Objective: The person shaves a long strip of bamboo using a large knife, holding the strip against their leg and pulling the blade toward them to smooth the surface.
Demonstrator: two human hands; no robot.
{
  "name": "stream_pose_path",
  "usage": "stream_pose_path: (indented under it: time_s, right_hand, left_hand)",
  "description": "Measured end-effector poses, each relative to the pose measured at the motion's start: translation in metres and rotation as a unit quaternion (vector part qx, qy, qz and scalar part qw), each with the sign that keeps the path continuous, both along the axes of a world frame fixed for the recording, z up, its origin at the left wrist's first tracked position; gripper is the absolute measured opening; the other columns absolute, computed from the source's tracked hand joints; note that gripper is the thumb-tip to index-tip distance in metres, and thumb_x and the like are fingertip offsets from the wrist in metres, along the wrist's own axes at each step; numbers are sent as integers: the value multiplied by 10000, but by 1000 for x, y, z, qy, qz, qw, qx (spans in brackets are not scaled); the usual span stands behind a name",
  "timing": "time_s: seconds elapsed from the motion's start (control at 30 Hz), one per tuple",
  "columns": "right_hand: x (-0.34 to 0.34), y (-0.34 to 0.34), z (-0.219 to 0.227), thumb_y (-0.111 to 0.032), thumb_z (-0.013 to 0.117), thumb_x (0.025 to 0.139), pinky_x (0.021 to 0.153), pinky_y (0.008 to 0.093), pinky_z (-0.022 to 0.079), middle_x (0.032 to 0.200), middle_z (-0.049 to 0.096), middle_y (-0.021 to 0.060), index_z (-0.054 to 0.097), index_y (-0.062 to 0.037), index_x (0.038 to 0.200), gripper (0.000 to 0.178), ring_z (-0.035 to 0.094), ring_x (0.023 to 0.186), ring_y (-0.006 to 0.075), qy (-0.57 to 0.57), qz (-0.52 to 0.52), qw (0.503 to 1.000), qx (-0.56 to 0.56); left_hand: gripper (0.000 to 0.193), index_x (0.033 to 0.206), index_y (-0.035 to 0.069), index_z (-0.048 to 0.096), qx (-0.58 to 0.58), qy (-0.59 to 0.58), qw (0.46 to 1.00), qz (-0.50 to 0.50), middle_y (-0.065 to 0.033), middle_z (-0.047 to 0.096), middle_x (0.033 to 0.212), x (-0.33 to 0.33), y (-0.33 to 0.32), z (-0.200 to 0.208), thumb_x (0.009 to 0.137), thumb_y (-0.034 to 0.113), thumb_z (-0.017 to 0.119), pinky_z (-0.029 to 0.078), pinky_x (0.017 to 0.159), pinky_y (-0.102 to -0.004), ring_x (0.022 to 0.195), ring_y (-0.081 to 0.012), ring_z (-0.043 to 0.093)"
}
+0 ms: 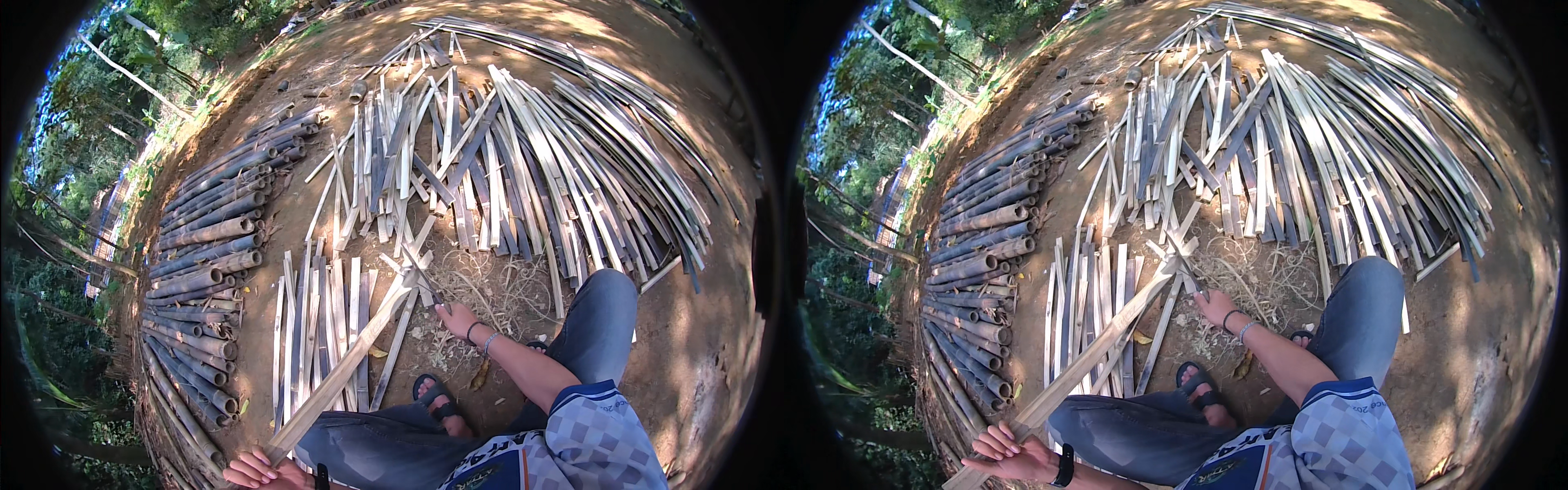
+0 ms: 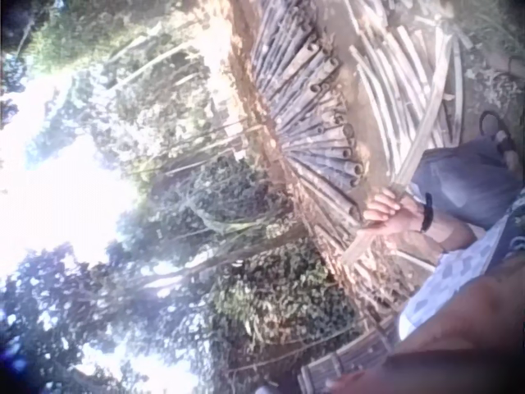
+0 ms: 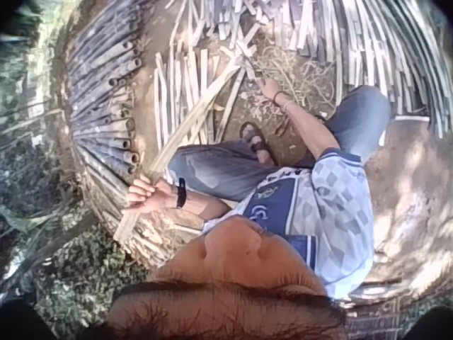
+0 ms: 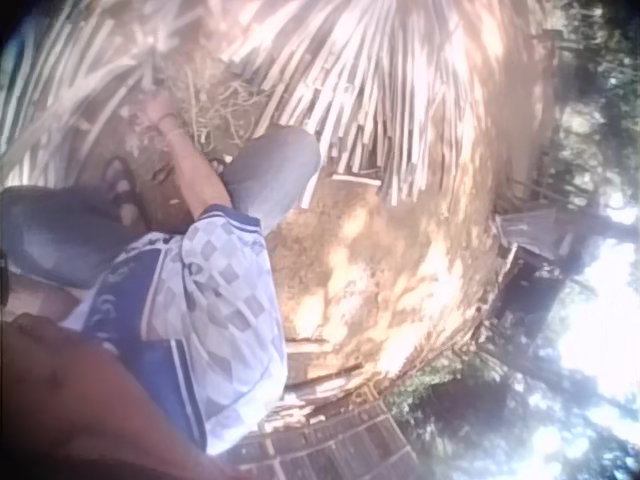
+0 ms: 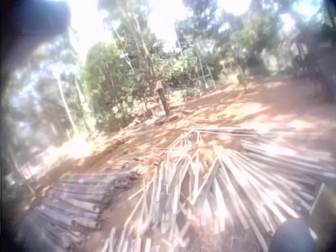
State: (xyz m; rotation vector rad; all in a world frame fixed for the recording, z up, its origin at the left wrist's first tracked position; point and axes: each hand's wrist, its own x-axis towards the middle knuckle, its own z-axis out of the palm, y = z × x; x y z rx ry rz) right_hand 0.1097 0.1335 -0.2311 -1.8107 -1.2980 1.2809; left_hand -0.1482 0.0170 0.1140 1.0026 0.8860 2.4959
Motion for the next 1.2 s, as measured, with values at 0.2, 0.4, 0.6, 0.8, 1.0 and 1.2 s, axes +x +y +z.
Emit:
stream_pose_path:
  time_s: [0.2, 0.4, 0.6, 0.8, 1.0, 1.2]
  right_hand:
    - [-14, -7, 16, -494, 474, 941, 733, 474, 484, 762, 642, 238, 595, 21, 830, 540, 640, 794, 413, 9, 55, 997, 58]
    - [-18, -8, 9, -483, 479, 948, 689, 475, 472, 700, 614, 218, 579, 23, 847, 526, 628, 730, 385, 32, 18, 998, 46]
    - [-63, -58, 125, -478, 472, 955, 671, 504, 487, 694, 619, 227, 566, -8, 874, 487, 625, 704, 438, 86, 176, 975, 103]
    - [-53, -63, 124, -460, 510, 940, 626, 509, 493, 681, 616, 234, 589, -32, 917, 436, 630, 677, 428, 80, 192, 970, 126]
    - [-75, -82, 150, -470, 483, 950, 636, 515, 502, 667, 608, 253, 580, -42, 952, 439, 632, 685, 443, 77, 182, 972, 126]
    - [-58, -75, 149, -476, 462, 956, 657, 512, 507, 683, 611, 261, 563, -23, 936, 464, 634, 710, 447, 43, 221, 966, 125]
  left_hand:
    - [522, 591, 159, 256, 10, -20, 1000, 13, 26, 207, 520, -3, 4, 3, 1048, 403, 323, 221, 451, -200, 455, -75, 212]
    - [526, 586, 156, 263, 10, -8, 1000, -29, 29, 218, 518, -4, 7, 7, 1042, 406, 344, 242, 447, -191, 433, -66, 228]
    - [522, 592, 154, 255, -12, -36, 998, 40, 31, 220, 521, -13, 21, 10, 1040, 400, 362, 262, 457, -207, 421, -71, 212]
    - [537, 575, 174, 242, -12, -60, 996, 66, 41, 192, 504, -9, 20, 12, 1032, 422, 378, 203, 433, -204, 412, -66, 178]
    - [536, 575, 179, 245, -26, -75, 994, 74, 43, 197, 485, -17, 20, 8, 1026, 427, 390, 196, 434, -211, 407, -70, 175]
    - [539, 576, 182, 235, -27, -71, 994, 75, 47, 184, 479, -5, 16, 12, 1026, 447, 366, 193, 427, -211, 400, -68, 167]
